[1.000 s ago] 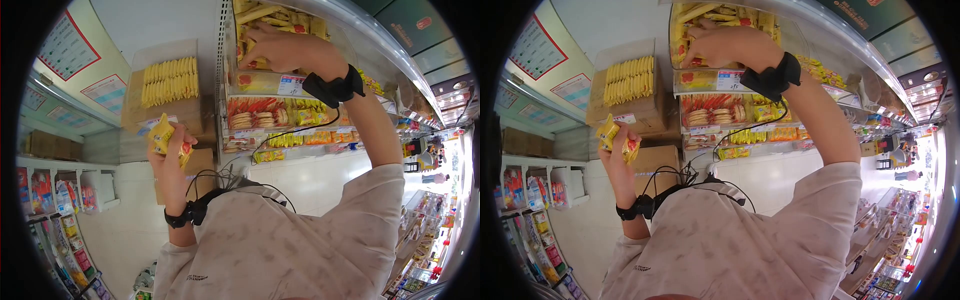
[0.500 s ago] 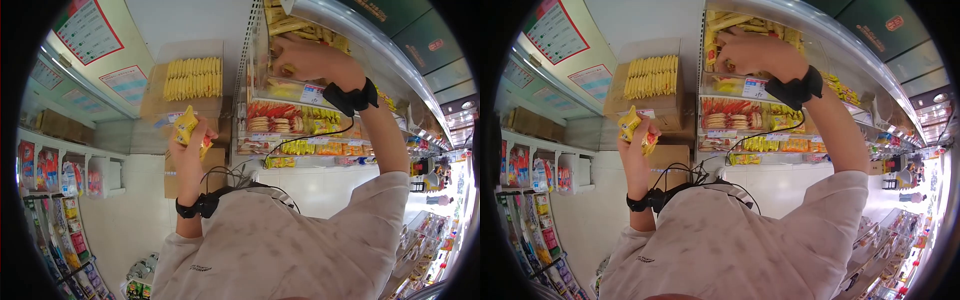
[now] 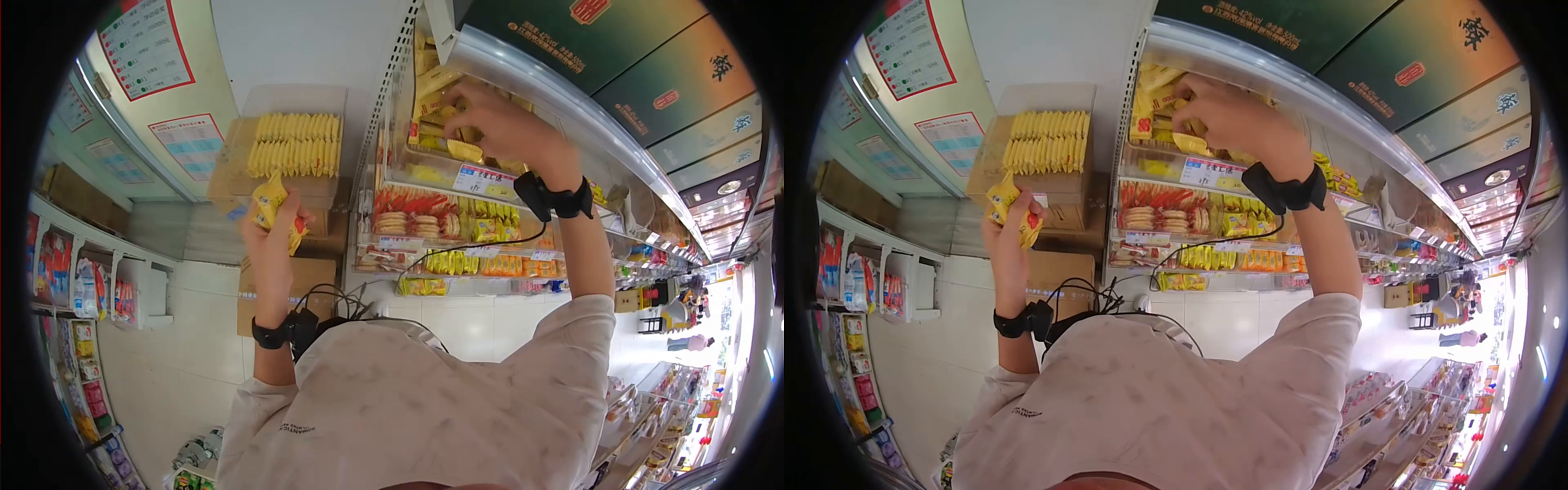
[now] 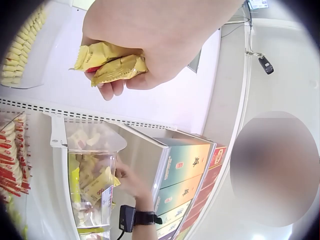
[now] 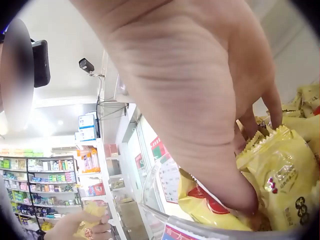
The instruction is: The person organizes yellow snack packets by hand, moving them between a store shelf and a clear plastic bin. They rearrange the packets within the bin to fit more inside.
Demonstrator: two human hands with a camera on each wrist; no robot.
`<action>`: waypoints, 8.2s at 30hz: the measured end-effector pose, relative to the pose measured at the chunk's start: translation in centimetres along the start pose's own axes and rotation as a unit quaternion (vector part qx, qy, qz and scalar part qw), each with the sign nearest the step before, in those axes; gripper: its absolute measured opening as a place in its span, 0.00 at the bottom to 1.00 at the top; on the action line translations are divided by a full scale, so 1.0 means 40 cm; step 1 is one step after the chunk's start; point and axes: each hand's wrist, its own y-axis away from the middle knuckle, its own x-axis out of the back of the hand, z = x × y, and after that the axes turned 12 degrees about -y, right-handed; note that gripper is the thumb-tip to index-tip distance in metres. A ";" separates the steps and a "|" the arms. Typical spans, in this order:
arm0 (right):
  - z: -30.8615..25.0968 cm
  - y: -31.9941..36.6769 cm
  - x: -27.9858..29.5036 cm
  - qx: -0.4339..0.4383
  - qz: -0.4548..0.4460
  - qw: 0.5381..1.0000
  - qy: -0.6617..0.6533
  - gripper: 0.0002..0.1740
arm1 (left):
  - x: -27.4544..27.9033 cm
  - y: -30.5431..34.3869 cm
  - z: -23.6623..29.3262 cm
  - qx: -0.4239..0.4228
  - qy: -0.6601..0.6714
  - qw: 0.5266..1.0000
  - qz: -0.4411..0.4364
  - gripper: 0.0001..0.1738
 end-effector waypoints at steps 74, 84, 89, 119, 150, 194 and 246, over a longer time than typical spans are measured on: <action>-0.329 0.092 -0.273 0.085 0.239 0.925 -0.283 0.10 | -0.090 0.121 -0.030 0.046 0.030 0.984 -0.168 0.20; -0.421 0.063 -0.344 0.041 0.347 0.763 -0.544 0.20 | -0.022 0.125 -0.031 0.072 0.146 0.972 -0.167 0.19; -0.454 -0.008 -0.414 0.117 0.394 0.849 -0.332 0.18 | 0.006 0.146 -0.041 0.112 0.230 0.949 -0.186 0.22; -0.155 0.259 -0.181 -0.133 0.549 0.820 -0.086 0.14 | 0.212 0.068 -0.021 0.051 0.134 0.986 -0.083 0.31; -0.192 0.161 -0.275 0.276 0.366 0.817 -0.351 0.12 | -0.015 0.072 -0.086 0.120 0.146 0.979 -0.074 0.27; -0.492 -0.261 -0.613 -0.074 0.183 0.710 -0.676 0.31 | 0.208 -0.083 -0.109 0.008 0.108 0.992 0.062 0.23; -0.181 -0.600 -0.787 -0.096 0.254 0.799 -0.536 0.41 | 0.262 -0.454 -0.278 -0.199 -0.580 0.789 -0.020 0.20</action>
